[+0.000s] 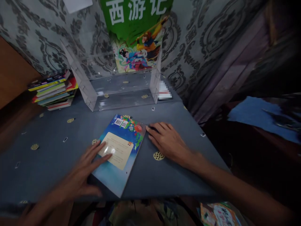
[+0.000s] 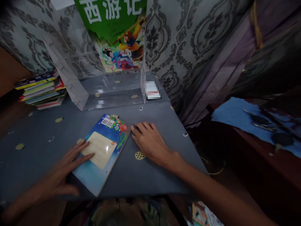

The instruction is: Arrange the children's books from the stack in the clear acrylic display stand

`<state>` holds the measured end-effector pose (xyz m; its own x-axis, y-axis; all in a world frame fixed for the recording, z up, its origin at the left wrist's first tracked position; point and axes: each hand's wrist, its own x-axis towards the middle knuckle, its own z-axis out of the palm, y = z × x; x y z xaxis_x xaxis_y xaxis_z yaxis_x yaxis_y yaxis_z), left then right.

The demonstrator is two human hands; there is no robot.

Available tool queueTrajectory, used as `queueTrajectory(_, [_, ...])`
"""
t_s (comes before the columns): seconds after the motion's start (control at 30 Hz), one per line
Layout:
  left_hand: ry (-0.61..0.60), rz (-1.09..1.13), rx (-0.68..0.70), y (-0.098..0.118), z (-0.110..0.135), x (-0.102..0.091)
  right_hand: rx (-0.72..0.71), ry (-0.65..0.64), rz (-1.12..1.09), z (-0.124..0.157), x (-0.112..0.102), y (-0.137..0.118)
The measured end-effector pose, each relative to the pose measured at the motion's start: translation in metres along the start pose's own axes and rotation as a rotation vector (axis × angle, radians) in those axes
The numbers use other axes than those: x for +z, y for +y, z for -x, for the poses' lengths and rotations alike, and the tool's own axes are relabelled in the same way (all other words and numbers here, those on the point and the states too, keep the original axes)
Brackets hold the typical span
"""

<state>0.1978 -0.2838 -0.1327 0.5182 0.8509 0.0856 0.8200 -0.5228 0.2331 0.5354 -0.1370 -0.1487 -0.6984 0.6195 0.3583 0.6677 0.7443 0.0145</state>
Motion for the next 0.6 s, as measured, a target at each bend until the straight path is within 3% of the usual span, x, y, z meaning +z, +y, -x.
queueTrajectory(0.13, [-0.014,-0.087,-0.003,0.013,0.008,0.006,0.009,-0.025,-0.023,-0.013,0.001,0.006])
queueTrajectory(0.33, [0.071,-0.236,-0.053,0.024,-0.01,0.016,0.057,-0.089,-0.065,-0.042,0.01,0.024])
queueTrajectory(0.6, [0.128,-0.387,-0.017,0.034,-0.025,0.027,0.147,0.013,-0.168,-0.042,0.015,0.032])
